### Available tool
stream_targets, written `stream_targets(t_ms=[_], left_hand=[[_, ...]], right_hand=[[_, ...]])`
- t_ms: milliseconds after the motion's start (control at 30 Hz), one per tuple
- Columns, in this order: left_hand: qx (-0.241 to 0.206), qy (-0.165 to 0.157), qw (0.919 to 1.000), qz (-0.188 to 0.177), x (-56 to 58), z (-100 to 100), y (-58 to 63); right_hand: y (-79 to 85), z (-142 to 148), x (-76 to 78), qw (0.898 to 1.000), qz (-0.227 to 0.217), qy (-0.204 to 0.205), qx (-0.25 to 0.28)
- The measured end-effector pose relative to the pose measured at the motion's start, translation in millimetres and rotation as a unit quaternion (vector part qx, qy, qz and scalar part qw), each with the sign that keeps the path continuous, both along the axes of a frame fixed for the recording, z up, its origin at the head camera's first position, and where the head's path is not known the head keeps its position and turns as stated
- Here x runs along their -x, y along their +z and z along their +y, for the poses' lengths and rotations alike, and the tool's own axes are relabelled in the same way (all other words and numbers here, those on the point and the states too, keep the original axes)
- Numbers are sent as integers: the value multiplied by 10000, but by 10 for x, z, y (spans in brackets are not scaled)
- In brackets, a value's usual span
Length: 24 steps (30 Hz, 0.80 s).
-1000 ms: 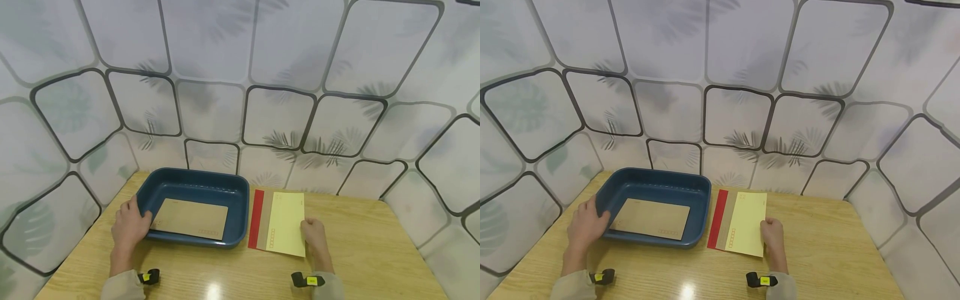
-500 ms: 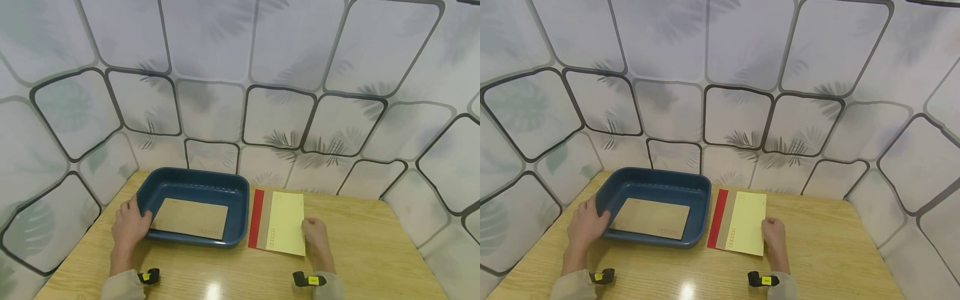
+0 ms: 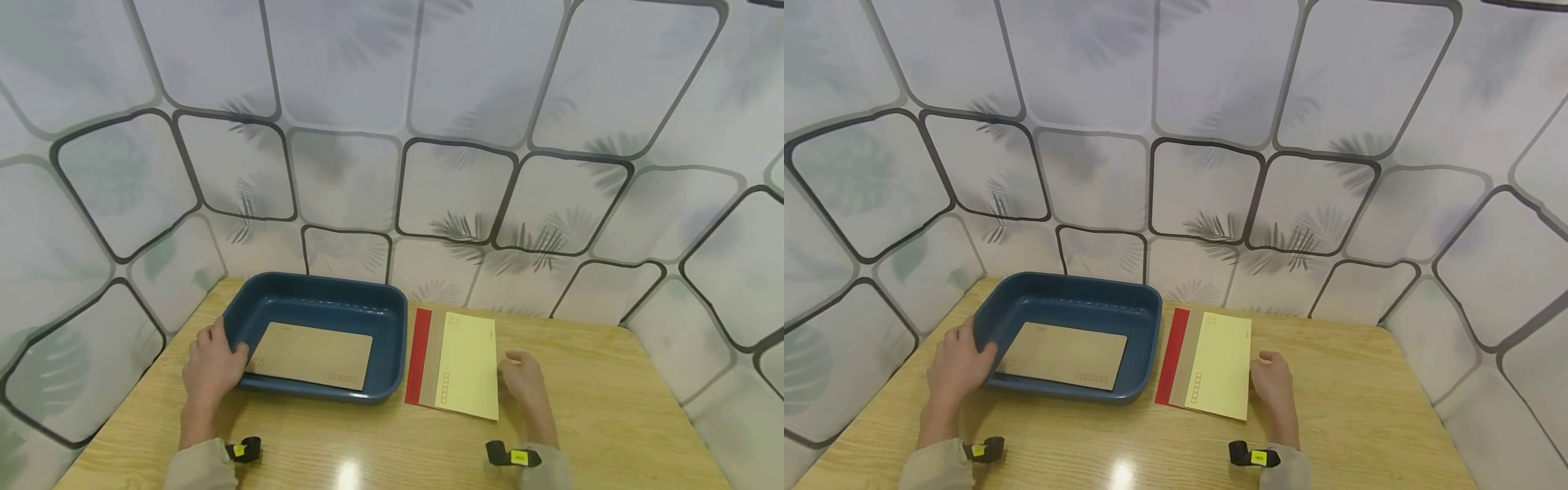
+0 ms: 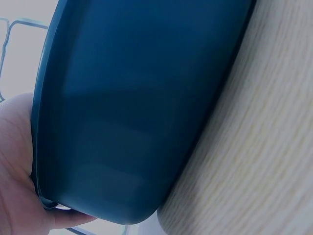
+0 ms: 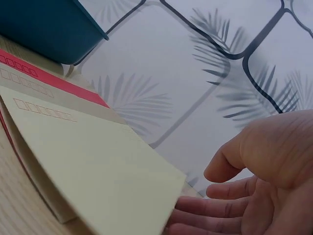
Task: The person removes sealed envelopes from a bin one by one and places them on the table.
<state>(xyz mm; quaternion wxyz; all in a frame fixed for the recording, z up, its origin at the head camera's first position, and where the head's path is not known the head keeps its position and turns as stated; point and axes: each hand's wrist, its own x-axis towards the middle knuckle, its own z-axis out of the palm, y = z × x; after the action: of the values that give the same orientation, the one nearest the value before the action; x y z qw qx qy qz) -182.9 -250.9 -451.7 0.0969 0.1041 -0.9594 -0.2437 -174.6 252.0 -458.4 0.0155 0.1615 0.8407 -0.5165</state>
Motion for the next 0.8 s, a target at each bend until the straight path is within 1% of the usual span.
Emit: stream_targets(t_ms=[167,400,533,800], left_hand=[[18,9,10000,29,7,5,5],[12,14,10000,25,-4,9,17],[13,-5,10000,10,-15,6,13],[12,1,10000,-21,-11,3,11]], right_hand=[[43,42,-19,9995,143,-132,-248],[77,71,-46,9993,177,145,-300],[63,68,-46,9989,180,168,-405],[77,33,-37,9976,320,268,-547]])
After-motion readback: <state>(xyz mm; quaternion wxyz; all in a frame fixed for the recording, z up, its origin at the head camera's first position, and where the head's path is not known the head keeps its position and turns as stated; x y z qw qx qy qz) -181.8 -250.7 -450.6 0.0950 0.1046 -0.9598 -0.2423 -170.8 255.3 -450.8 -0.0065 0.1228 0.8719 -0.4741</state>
